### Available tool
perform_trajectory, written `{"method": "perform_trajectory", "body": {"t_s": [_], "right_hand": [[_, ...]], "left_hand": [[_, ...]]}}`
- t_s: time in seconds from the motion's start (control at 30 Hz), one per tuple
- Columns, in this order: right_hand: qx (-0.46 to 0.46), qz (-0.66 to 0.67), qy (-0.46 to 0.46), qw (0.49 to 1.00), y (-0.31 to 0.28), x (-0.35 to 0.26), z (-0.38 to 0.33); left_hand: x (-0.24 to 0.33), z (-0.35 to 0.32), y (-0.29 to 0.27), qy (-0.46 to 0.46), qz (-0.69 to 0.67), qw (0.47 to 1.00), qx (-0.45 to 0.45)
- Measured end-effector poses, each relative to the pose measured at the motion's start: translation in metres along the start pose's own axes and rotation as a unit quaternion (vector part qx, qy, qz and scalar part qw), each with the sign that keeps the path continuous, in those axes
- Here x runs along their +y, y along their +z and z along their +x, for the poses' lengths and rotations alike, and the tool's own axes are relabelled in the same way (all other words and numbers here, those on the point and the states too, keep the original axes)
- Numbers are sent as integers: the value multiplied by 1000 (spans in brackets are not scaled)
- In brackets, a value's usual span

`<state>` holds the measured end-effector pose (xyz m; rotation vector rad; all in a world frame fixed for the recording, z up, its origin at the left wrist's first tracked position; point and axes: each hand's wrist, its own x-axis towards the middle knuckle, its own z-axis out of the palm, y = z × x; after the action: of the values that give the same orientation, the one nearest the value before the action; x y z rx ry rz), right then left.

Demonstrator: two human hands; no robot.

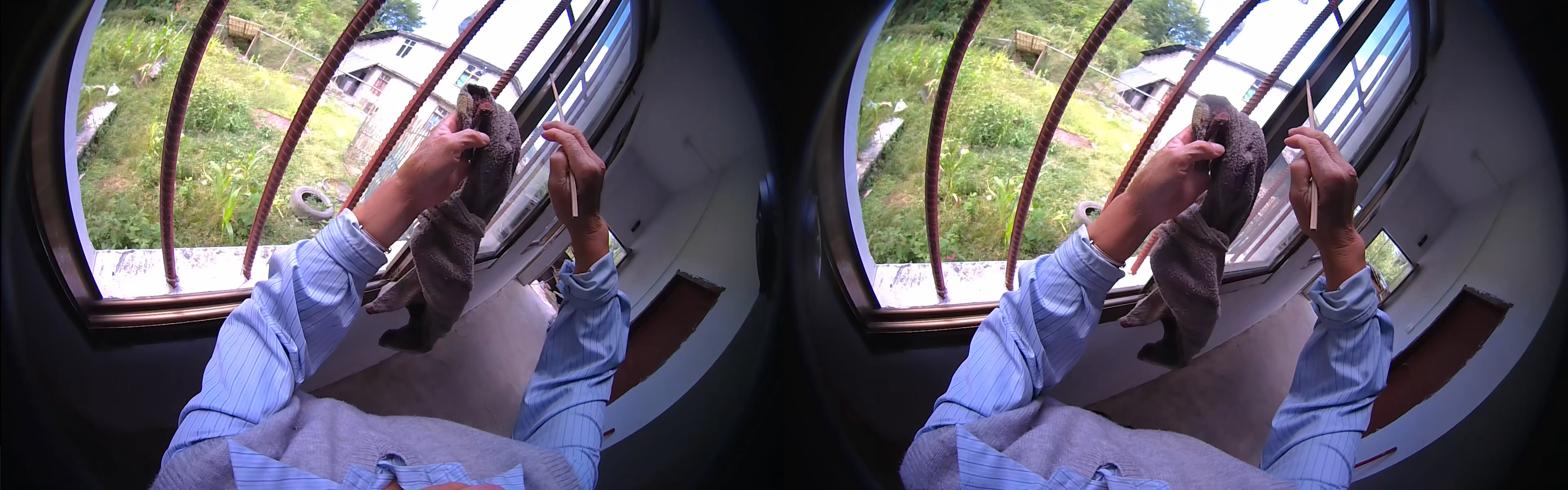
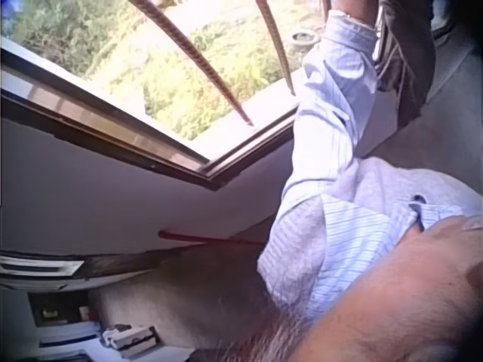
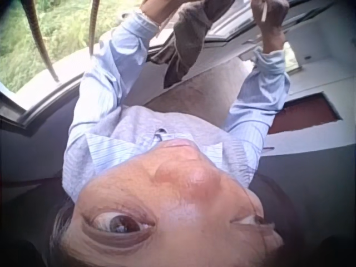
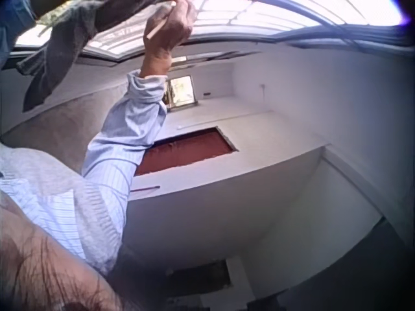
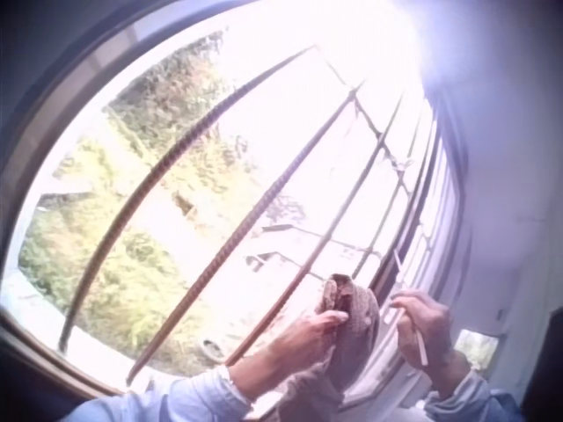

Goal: The person cleans a window frame and glass using a cloth and a thin stick. They wipe the frame and glass, then move to a second window to repeat the cleaning process. The person also uses a squeegee to clear water from the glass.

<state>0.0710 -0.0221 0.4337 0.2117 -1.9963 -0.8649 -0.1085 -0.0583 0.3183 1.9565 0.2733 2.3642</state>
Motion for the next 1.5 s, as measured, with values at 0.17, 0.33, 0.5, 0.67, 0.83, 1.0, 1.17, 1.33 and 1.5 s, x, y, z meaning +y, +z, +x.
{"method": "perform_trajectory", "body": {"t_s": [0.17, 0.33, 0.5, 0.67, 0.83, 1.0, 1.17, 1.33, 1.5], "right_hand": [[87, 67, 41, 993, -11, -4, 6], [154, 169, 55, 972, -28, -20, -26], [124, 130, -9, 984, -29, -26, -26], [115, 131, -29, 984, -15, -27, -19], [67, 59, -3, 996, 11, -27, -8], [93, 12, 8, 996, 35, -27, 5], [134, -38, 8, 990, 62, -32, 9], [137, -85, 16, 987, 77, -10, 0], [176, -94, -27, 979, 91, 22, 31]], "left_hand": [[-5, 61, 7, 52, -187, 981, 11], [-9, 124, 0, 77, -81, 994, -17], [13, 158, 16, -71, -138, 988, -22], [-8, 187, 24, -14, -43, 998, -46], [-15, 196, 24, 32, 126, 991, -36], [-1, 193, 21, 27, 202, 978, -32], [-16, 166, 5, 15, 166, 986, 20], [-71, 114, -2, -68, 62, 994, 66], [-120, 90, -11, -71, 86, 991, 75]]}}
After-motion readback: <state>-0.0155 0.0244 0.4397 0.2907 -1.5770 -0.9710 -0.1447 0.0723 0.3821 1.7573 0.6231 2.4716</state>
